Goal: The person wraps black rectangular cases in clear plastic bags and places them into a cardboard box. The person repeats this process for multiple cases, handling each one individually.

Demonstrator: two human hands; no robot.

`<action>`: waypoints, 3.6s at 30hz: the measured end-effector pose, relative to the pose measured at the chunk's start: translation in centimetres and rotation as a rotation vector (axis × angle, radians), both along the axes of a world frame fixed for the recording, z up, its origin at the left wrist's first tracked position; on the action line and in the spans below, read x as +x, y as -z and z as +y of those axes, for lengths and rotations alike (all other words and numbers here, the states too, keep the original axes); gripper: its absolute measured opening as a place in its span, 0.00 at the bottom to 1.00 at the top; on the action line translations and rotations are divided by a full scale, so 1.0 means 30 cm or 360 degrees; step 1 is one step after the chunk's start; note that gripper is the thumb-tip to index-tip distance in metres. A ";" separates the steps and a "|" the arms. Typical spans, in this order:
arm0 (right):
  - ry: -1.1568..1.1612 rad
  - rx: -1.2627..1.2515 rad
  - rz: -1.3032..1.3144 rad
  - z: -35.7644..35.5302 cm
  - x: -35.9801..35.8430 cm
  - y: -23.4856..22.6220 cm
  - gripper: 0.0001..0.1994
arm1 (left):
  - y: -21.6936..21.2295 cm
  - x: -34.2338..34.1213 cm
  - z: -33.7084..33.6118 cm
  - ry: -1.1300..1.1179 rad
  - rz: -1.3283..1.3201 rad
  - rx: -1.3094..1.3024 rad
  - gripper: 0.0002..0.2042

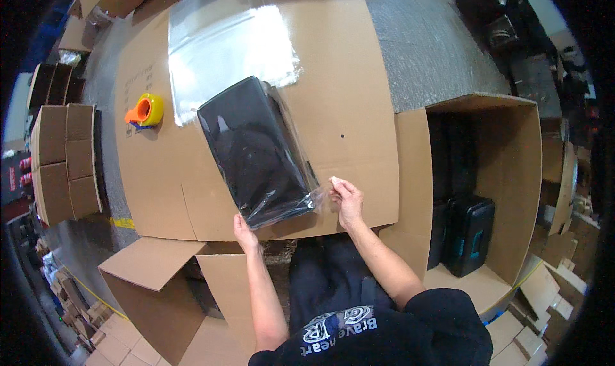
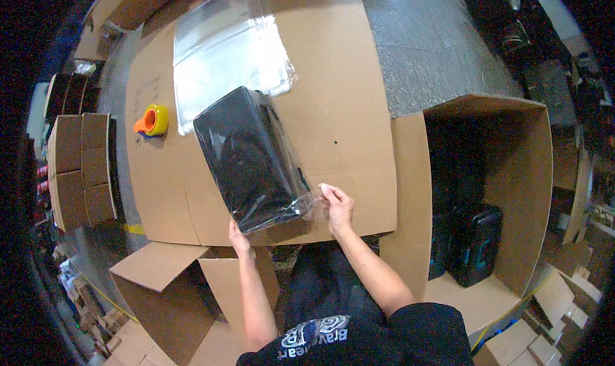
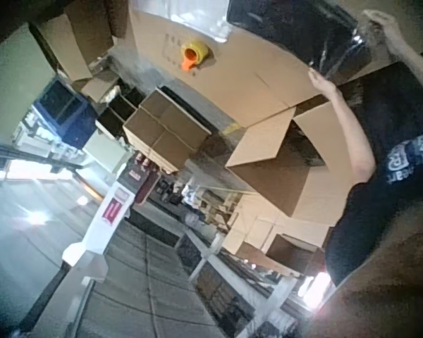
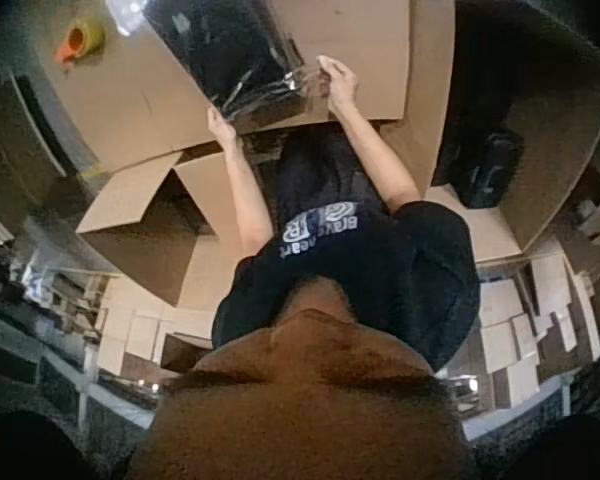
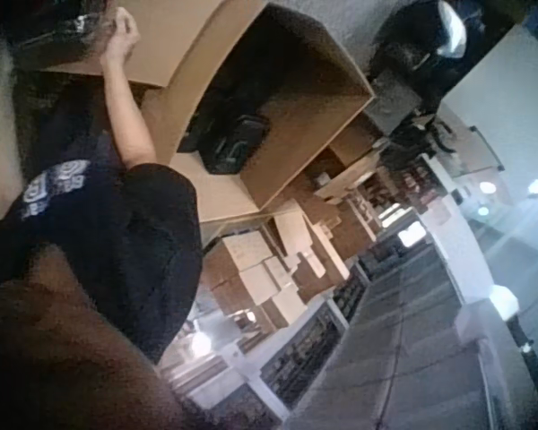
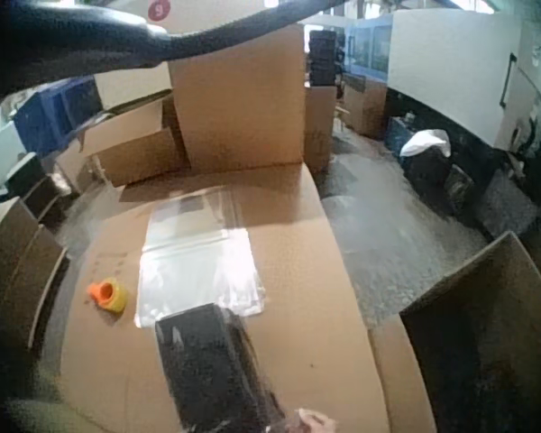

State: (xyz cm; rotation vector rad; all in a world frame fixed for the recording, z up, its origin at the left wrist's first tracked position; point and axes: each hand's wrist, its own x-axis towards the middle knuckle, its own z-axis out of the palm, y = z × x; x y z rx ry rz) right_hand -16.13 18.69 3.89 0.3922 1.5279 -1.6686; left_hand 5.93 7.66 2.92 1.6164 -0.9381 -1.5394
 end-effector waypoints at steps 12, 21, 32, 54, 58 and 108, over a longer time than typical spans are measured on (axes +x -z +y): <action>-0.0265 -0.0140 0.0691 0.006 -0.073 -0.227 0.08 | 0.051 0.058 -0.009 0.0124 0.0113 0.0032 0.09; -0.0380 0.0256 0.0528 -0.012 -0.099 -0.141 0.08 | 0.107 0.085 -0.013 0.0119 0.0121 -0.0068 0.13; -0.0368 -0.0134 0.0792 -0.031 -0.086 -0.261 0.07 | 0.094 0.083 -0.019 0.0151 0.0011 0.0015 0.14; -0.0346 0.0035 0.1210 -0.052 -0.087 -0.259 0.04 | 0.095 0.085 -0.006 0.0173 0.0217 -0.0033 0.14; -0.0579 -0.0195 0.1885 -0.084 -0.081 -0.367 0.02 | 0.067 0.058 -0.003 0.0154 0.0034 -0.0012 0.15; -0.0687 0.0421 0.0953 -0.083 0.029 0.082 0.10 | 0.113 0.106 -0.030 0.0549 0.0024 -0.0175 0.20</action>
